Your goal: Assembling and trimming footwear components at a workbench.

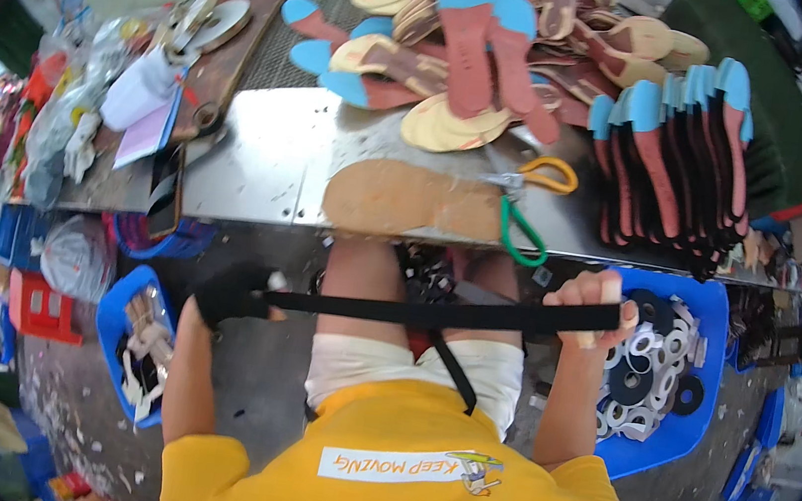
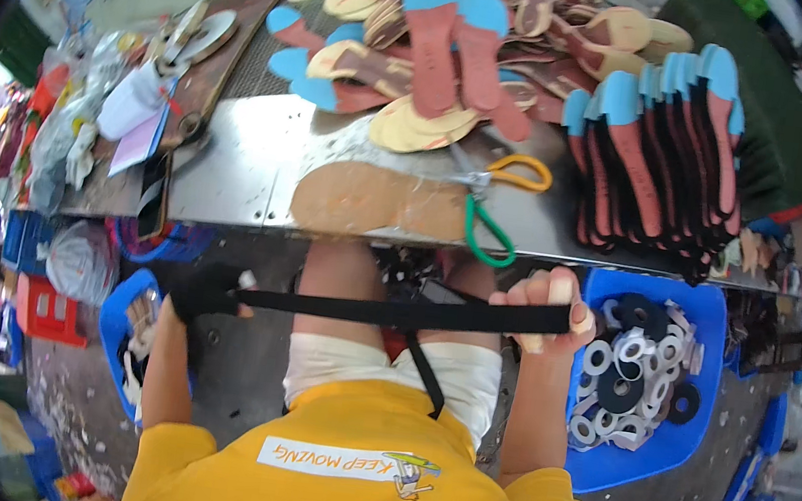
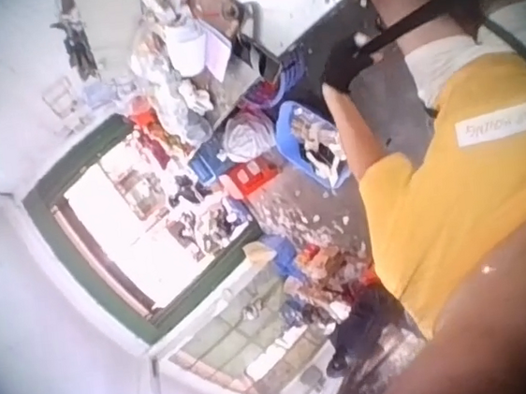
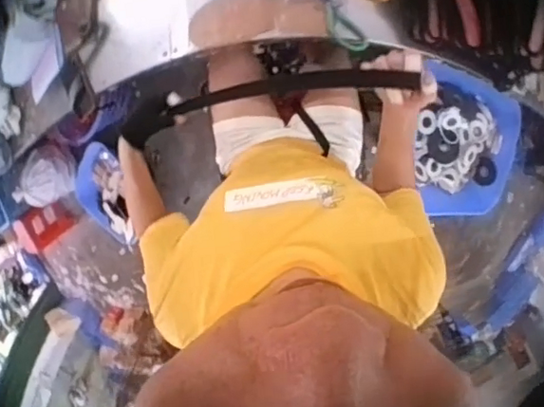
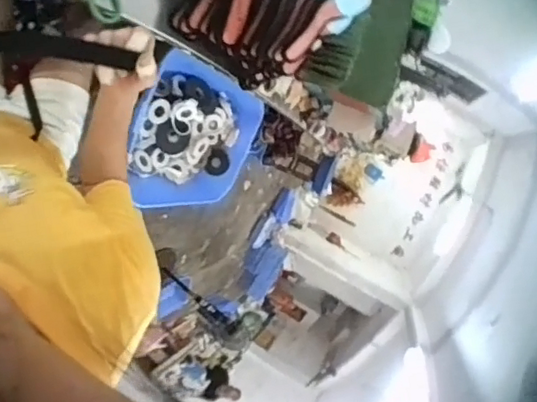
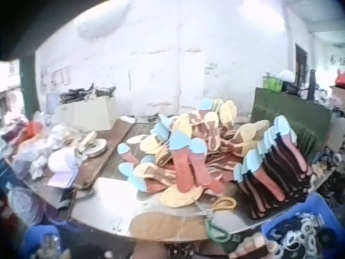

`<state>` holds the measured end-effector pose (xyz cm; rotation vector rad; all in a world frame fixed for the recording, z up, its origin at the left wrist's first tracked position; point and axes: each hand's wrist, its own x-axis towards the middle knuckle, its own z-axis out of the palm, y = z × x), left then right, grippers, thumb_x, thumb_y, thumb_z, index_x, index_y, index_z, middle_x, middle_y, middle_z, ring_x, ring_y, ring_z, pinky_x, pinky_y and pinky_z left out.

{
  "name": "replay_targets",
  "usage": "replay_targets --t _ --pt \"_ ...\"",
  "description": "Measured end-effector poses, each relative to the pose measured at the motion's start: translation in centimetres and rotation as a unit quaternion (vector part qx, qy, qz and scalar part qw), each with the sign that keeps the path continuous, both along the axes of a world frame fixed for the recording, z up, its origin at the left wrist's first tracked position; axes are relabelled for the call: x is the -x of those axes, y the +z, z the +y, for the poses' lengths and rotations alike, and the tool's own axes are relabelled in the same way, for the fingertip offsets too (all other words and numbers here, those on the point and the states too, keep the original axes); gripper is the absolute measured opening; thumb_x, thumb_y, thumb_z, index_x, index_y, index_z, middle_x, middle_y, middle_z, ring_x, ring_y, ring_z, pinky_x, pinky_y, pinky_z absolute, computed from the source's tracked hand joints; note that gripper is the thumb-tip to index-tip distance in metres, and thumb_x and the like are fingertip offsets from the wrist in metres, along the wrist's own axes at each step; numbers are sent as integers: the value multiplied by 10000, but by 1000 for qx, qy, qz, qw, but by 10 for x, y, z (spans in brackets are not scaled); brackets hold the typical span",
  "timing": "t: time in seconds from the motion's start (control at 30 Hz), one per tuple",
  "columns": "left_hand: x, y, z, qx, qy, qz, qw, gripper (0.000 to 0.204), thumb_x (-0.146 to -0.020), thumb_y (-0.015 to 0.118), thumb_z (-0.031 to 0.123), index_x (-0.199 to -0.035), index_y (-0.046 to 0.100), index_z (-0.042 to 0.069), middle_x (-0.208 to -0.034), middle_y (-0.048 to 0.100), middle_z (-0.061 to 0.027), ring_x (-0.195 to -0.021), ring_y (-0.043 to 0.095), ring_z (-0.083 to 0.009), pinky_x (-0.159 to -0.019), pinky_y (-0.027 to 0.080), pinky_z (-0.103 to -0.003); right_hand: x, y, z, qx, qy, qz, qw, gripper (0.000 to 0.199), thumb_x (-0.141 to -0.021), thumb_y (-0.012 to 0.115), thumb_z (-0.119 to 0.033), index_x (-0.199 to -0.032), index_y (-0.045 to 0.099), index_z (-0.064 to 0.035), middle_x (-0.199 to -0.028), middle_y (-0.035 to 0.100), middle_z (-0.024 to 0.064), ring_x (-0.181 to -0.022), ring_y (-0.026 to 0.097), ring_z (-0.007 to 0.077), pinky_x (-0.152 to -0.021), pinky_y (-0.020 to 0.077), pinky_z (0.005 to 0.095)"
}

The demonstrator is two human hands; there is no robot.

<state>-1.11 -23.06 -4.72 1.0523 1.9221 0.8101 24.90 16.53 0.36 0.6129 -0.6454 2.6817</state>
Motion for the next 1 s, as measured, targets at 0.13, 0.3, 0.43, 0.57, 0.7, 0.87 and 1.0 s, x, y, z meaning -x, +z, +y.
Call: replay_targets --t 0.13,0.3,0.43,0.57,0.7,0.87,1.0 --pt "10 22 -52 -75 267 -143 950 308 -615 810 5 -879 654 37 -742 631 -16 -736 603 -125 -665 488 -280 -36 -30 24 -388 34 -273 879 280 -754 751 -302 -810 648 -48 -646 611 54 -613 619 227 -727 524 438" --pt "-29 105 17 -106 114 -92 984 305 -616 815 -13 -877 661 20 -764 654 -25 -729 591 -104 -661 480 -270 -3 -35 -23 -691 -216 -230 650 379 -745 751 -243 -1041 637 -38 -1101 646 108 -1000 626 281 -781 501 412" --pt "-71 90 94 -94 -19 -51 994 226 -707 795 24 -898 675 16 -768 644 -9 -713 555 -81 -654 462 -266 48 6 -97 -607 -202 -78 765 373 -773 737 -220 -1083 624 -43 -1085 648 114 -958 636 257 -744 495 364" --pt "-58 85 85 -56 42 -11 997 232 -648 816 87 -800 653 22 -740 614 -14 -707 546 -93 -640 443 -276 30 15 -87 -563 -81 -228 790 179 -833 678 -173 -905 643 -12 -729 646 76 -648 605 126 -623 479 292" --pt "-30 52 43 -51 44 27 997 242 -627 802 69 -808 646 28 -757 620 -13 -714 553 -108 -662 445 -277 -11 14 -58 -520 -106 -251 809 133 -858 664 -169 -854 641 -38 -675 605 -6 -604 565 52 -543 453 224" --pt "-26 68 18 -98 140 -63 983 269 -630 742 12 -881 642 13 -775 634 -23 -756 588 -136 -702 468 -285 -46 -17 -45 -415 -116 -322 843 142 -841 661 -137 -775 611 -21 -628 583 -3 -558 536 66 -525 428 238" --pt "-32 66 -3 -104 138 8 985 265 -635 723 3 -888 646 8 -791 637 -28 -758 595 -133 -697 470 -282 -62 -55 -38 -411 -137 -308 847 139 -841 655 -132 -764 602 -29 -613 573 -7 -562 539 65 -512 427 235"
